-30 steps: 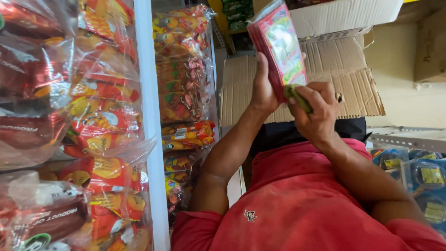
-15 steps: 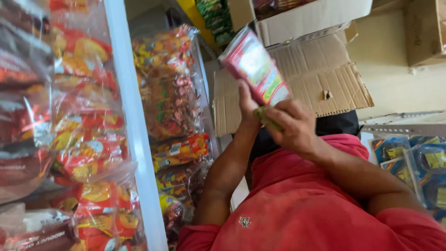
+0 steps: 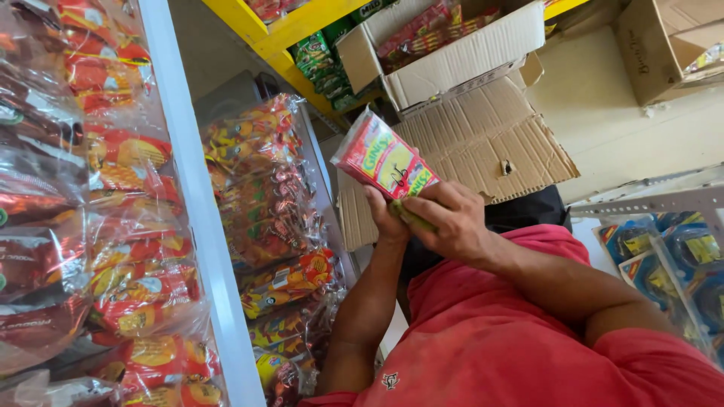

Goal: Wiping down individual seasoning packets with a cloth and organizing them for restocking.

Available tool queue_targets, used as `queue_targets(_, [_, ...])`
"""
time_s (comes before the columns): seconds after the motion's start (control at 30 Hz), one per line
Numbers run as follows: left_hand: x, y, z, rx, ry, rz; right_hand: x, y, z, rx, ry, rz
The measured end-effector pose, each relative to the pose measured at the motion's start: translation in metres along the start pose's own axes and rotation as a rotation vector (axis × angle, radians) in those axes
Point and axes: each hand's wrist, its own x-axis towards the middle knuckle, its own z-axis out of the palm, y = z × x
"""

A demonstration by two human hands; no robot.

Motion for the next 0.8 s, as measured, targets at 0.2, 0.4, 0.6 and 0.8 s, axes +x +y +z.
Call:
queue_targets(0.2, [-0.006,0.003,0.022,-0.119,0.053,-0.057,0.007,0.03,-0.008,-0.122,0.021,0.08])
queue_targets(0.4, [-0.002,0.015,0.022,-0.105,-0.049,-0.157,0.011,0.005,-0.014,-0.096,-0.063,-0.018])
queue_targets(0.6, [0.004,-0.002,-0.014,-0.097,0.008,-0.209,0.017,0.0,-0.012,-0.033,-0.047,-0.089])
queue_targets(0.8, [0.002,0.003,0.001,-0.175,0.048,-0.161,0.007,0.039,-0.023,-0.127,-0.091,0.009])
